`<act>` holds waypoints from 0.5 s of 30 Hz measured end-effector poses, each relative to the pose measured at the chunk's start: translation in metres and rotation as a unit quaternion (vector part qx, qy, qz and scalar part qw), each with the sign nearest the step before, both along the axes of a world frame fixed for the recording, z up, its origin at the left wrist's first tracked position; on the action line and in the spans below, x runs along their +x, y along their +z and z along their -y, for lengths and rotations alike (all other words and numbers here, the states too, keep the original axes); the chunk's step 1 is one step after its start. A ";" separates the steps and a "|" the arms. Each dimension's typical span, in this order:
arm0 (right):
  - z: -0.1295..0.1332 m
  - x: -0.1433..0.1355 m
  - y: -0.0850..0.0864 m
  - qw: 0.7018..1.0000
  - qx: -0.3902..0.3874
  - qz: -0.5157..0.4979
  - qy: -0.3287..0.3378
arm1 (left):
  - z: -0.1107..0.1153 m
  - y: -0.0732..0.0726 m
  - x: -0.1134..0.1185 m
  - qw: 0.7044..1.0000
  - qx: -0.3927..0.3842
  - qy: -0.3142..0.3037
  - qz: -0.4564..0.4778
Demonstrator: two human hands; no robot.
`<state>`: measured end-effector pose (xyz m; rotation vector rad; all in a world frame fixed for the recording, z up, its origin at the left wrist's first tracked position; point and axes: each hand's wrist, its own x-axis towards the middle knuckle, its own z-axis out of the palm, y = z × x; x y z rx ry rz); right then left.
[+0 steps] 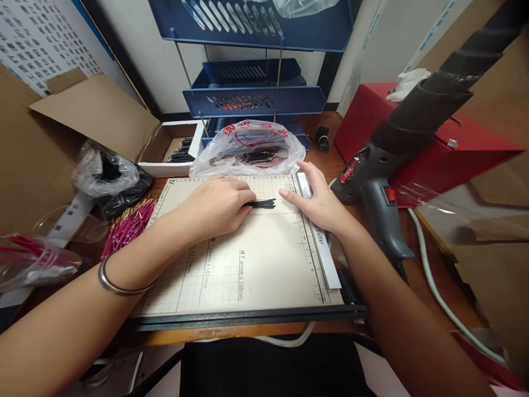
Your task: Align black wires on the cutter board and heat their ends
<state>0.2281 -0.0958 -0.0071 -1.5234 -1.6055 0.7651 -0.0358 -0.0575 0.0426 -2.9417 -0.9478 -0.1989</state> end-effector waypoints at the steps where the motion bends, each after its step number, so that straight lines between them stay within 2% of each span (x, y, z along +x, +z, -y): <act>1: 0.000 0.000 0.000 1.000 0.001 0.000 0.000 | 0.001 0.003 0.000 1.000 -0.004 0.002 -0.012; 9: 0.001 -0.003 0.003 1.000 -0.015 0.013 0.002 | 0.006 0.023 0.005 0.993 -0.066 0.035 -0.095; 12: 0.000 -0.004 0.003 1.000 -0.012 0.013 0.001 | 0.007 0.024 0.007 0.991 -0.056 0.041 -0.110; 15: 0.001 -0.005 0.004 1.000 -0.007 0.011 -0.001 | 0.004 0.021 -0.002 0.990 -0.071 0.041 -0.113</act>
